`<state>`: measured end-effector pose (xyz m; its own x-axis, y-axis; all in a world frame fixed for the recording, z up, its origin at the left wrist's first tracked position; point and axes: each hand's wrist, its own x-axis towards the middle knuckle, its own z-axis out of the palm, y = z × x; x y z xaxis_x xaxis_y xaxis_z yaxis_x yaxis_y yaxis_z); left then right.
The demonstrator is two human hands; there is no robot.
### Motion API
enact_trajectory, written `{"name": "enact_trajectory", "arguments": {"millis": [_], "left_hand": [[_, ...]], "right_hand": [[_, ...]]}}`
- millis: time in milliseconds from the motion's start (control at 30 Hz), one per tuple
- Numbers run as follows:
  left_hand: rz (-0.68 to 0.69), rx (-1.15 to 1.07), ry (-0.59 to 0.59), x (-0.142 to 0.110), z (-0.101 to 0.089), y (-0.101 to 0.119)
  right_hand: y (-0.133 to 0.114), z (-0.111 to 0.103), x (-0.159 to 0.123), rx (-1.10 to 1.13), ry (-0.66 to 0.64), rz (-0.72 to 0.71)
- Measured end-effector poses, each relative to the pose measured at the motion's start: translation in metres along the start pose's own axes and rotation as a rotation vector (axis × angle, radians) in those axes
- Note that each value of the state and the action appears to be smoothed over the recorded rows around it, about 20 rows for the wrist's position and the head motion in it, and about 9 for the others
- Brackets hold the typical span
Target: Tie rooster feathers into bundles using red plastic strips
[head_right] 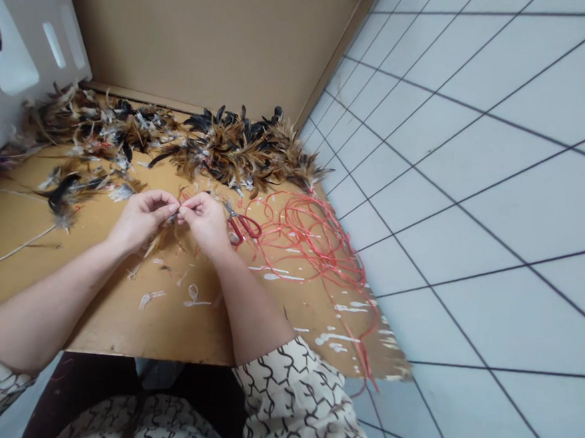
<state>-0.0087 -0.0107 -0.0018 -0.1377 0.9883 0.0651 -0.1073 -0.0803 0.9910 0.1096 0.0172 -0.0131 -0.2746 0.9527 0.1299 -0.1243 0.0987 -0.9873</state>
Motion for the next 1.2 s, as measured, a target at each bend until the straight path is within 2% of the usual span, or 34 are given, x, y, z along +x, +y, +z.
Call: {"name": "enact_trajectory", "arguments": {"millis": [367, 633, 733, 900, 1033, 1200], "left_hand": [[-0.054, -0.140, 0.022, 0.000, 0.000, 0.002], [-0.030, -0.044, -0.032, 0.000, -0.002, 0.005], [-0.087, -0.075, -0.048, 0.000, -0.003, 0.005], [-0.136, -0.179, -0.010, 0.002, -0.004, 0.004], [-0.190, -0.236, -0.040, 0.003, -0.006, 0.005], [-0.261, -0.220, -0.019, 0.004, -0.006, 0.003]], "right_hand": [[-0.006, -0.004, 0.002, 0.123, 0.028, 0.056], [-0.003, -0.004, 0.003, 0.087, 0.039, 0.032], [-0.004, -0.003, 0.002, 0.035, 0.049, -0.002], [-0.007, 0.001, -0.001, -0.056, 0.031, -0.073], [-0.006, 0.005, -0.003, -0.128, 0.037, -0.128], [-0.003, 0.005, -0.005, -0.390, 0.009, -0.257]]}}
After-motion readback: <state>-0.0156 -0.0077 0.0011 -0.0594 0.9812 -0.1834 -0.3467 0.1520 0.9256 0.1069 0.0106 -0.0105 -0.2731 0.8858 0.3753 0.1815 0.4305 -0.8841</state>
